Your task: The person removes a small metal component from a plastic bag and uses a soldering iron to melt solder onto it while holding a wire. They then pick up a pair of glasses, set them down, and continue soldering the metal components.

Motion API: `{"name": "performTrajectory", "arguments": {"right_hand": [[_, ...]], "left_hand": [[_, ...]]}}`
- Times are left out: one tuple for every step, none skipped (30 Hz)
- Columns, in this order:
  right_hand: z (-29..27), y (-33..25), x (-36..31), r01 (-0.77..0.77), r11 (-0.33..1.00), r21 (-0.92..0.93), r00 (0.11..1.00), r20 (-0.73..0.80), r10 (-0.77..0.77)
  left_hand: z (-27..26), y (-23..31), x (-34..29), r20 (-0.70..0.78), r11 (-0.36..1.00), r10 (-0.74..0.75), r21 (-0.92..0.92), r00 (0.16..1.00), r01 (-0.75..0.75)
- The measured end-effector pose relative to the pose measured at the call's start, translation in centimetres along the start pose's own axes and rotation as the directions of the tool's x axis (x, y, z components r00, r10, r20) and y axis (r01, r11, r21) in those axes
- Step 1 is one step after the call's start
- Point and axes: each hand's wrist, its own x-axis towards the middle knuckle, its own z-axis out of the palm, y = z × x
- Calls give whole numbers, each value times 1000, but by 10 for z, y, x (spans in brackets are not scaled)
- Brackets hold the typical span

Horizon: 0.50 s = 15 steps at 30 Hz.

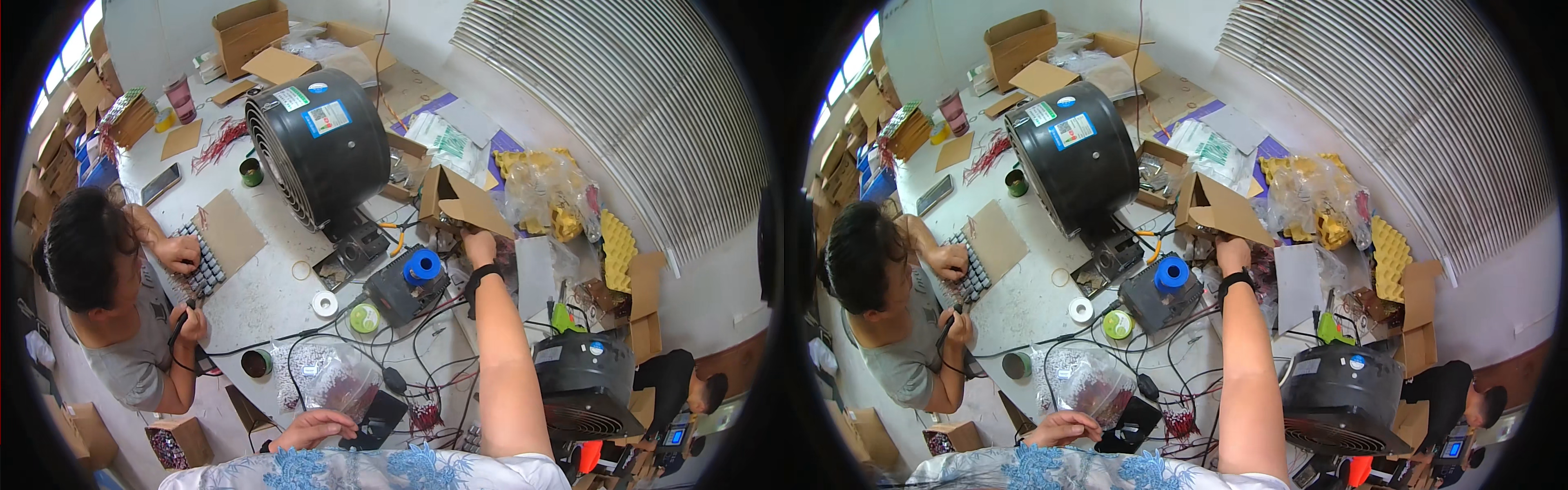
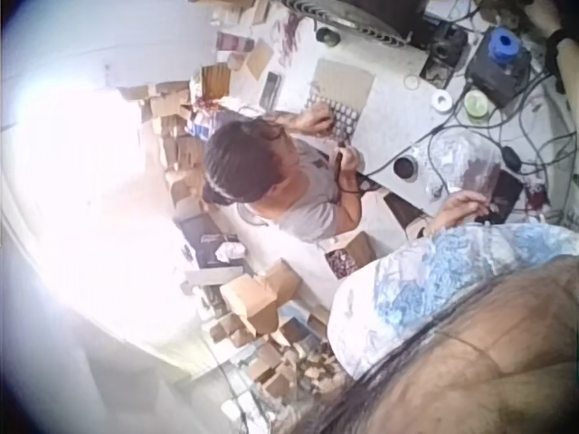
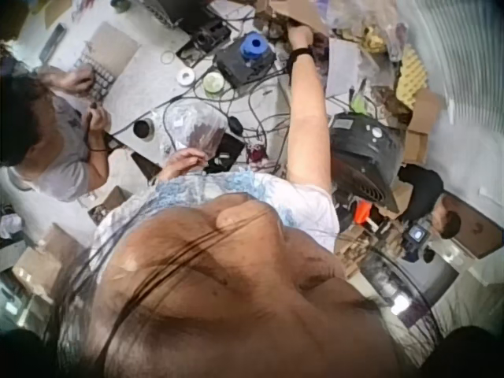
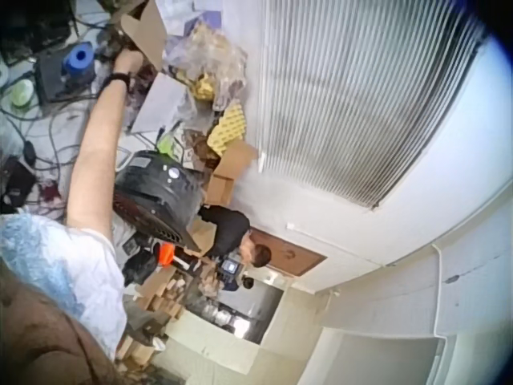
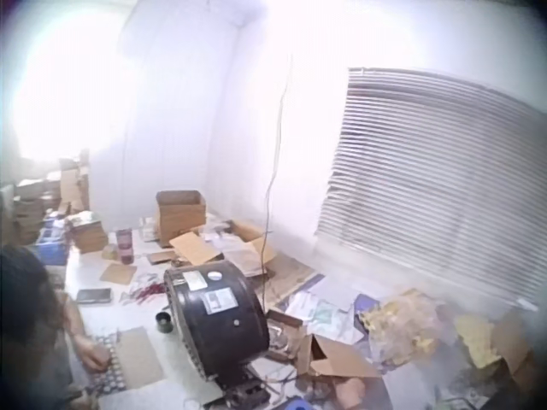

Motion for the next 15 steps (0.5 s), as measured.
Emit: {"name": "performTrajectory", "arguments": {"right_hand": [[-2,7,9,-37,997,-72,994,102,44],[-2,14,13,-37,997,-70,993,105,44],[-5,8,11,-72,994,-78,996,48,76],[-9,-3,5,-106,991,-85,994,-10,105],[-15,-14,-3,-119,974,-192,992,26,126],[-14,-13,-3,-118,975,-188,992,26,125],[-15,-9,-4,-93,968,-233,993,45,107],[-17,-6,-3,-69,958,-278,994,64,90],[-18,-6,-3,-73,958,-277,994,64,94],[-22,-9,-3,-124,962,-243,986,77,146],[-26,-9,-2,-176,962,-209,976,90,198],[-30,-8,-3,-181,961,-208,975,88,203],[-35,-5,-4,-174,971,-166,978,90,190],[-40,-4,-7,-165,979,-122,980,90,177],[-46,-8,-14,-164,978,-132,984,51,172]], "left_hand": [[2,2,2,21,998,-51,41,998,50],[3,1,3,17,998,-51,42,999,51],[4,0,6,36,998,-43,52,998,41],[2,0,6,53,998,-32,62,998,29],[-1,-1,6,78,999,-25,49,997,21],[-3,-2,7,77,998,-24,53,997,20],[-4,-2,8,88,999,-15,51,996,11],[-5,-2,9,102,999,-8,50,995,3],[-6,-3,8,101,999,-11,52,995,6],[-6,-4,7,88,999,-7,46,996,3],[-7,-4,7,75,999,-2,41,997,-1],[-6,-5,6,77,999,-7,43,997,4],[-7,-5,7,91,999,15,38,996,-19],[-6,-5,7,107,999,39,33,994,-43],[-6,-5,5,108,998,40,35,993,-44]]}}
